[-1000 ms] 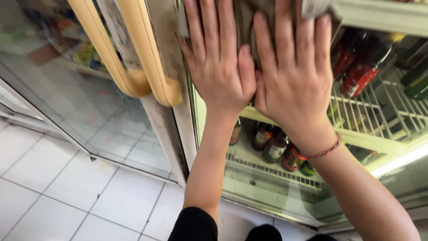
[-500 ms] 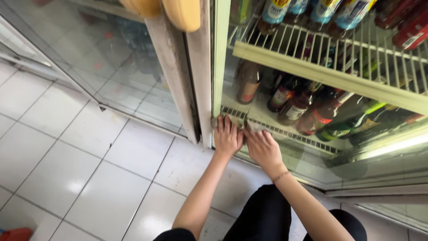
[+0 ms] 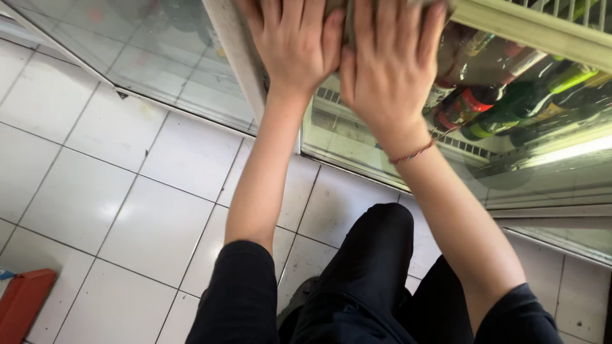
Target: The person cleans the glass door of a commercial refrigerator in a store. They spray a cleaning solution onto the glass and wipe it down with a cloth, covering the upper and lower sections of the door.
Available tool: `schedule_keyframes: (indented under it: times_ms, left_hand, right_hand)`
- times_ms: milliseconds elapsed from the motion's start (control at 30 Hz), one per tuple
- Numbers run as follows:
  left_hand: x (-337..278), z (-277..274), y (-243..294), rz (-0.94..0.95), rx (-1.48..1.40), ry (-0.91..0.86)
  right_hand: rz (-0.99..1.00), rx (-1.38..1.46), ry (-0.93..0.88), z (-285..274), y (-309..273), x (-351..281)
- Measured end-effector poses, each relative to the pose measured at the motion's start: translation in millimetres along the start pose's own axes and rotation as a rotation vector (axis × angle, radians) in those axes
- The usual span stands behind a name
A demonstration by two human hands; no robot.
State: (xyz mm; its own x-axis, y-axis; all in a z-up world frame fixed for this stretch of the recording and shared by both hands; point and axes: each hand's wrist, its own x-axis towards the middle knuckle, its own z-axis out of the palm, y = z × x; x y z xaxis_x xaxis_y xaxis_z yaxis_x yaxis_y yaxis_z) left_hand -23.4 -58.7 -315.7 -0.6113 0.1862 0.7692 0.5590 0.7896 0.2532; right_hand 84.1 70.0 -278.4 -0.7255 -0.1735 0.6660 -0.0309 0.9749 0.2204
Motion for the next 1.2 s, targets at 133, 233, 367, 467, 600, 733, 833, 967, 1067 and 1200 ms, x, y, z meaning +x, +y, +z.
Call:
schedule_keyframes:
  times_ms: [133,233,367,467,600,733,833,967,1067,1200]
  left_hand:
    - [-116.3,65.6,-20.3,0.070,0.049,0.114]
    - [-232.7,103.9,-25.9,-0.030,0.007,-0.195]
    - [-351.8,131.9,-10.4,-0.107,-0.061,-0.479]
    - [-374.7,142.6,3.9,-0.144,-0.117,-0.495]
    - [-316.6,140.7,30.2,-0.103,-0.088,-0.410]
    - [-177.0,91.0,63.7,0.086,-0.111,-0.190]
    - [-70.0,48.2,111.3,0.258,-0.156,0.051]
    - [-8.5,18.1,163.8,0.266,-0.257,0.089]
    - [-43.9,32.8,163.3,0.332,-0.133,0.213]
    - [-166.5,87.6,148.2,0.340,-0.301,-0.141]
  right_hand:
    - [-0.149,-0.119,-0.048,64.5,-12.1,-87.3]
    - [-0.248,-0.071,-0.254,112.5,-24.2,-175.4]
    - [-0.256,-0.011,-0.522,139.8,-44.7,-265.7]
    - [-0.129,0.163,-0.587,139.3,-48.6,-281.8]
    - [-0.070,0.128,-0.439,97.6,-24.4,-248.3]
    - [-0.069,-0.156,-0.242,19.6,32.9,-173.2]
    - [0.035,-0.288,-0.167,-41.6,85.9,-123.2]
    - [0.202,-0.072,-0.115,-71.8,120.9,-98.1]
    - [0.137,-0.272,-0.140,-53.1,122.9,-129.6]
    - [0.078,-0.406,-0.312,-1.7,102.5,-226.4]
